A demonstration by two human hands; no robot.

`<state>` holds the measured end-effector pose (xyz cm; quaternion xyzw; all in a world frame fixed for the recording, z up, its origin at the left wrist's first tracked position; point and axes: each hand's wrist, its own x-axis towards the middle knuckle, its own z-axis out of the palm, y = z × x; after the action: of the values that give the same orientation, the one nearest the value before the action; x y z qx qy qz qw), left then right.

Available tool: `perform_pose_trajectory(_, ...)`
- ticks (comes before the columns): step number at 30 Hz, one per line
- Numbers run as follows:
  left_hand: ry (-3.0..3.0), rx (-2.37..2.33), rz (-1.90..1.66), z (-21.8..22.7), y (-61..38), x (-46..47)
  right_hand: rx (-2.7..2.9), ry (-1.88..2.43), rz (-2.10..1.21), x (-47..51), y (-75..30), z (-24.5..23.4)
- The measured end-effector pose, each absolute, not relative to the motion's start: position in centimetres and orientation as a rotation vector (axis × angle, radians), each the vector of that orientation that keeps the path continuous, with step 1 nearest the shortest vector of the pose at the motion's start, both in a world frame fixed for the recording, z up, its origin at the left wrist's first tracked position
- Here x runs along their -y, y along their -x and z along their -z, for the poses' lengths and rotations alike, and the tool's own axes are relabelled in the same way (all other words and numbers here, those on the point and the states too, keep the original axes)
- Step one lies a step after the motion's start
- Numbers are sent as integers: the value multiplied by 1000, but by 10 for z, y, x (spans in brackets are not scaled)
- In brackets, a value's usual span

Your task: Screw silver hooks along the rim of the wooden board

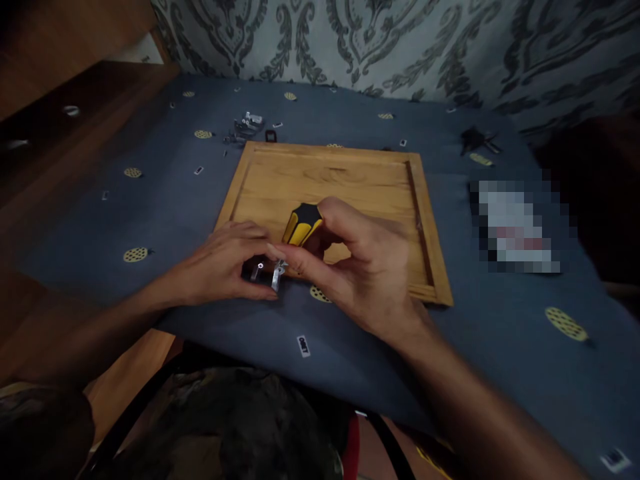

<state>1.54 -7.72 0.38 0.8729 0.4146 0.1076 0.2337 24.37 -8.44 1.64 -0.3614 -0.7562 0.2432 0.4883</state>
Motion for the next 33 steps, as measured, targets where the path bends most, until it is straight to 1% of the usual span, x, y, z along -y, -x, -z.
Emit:
perform_pose_trajectory(13,-2420,-1089,-337,0,-12,77,1851,945,-540,88,-245,-13)
perform_pose_trajectory(19,-2397,-1097,-330,1,-10,74,1693,944,-326,95,-239,-21)
perform_pose_trajectory(22,-2389,-1100,-326,1,-9,74,1634,959,-295,95,-238,-25)
perform_pose_trajectory(29,-2413,-1094,-347,1,-11,76,1727,974,-511,92,-241,-18)
perform_pose_trajectory(33,-2427,-1090,-342,1,-12,76,1744,1015,-497,91,-242,-14)
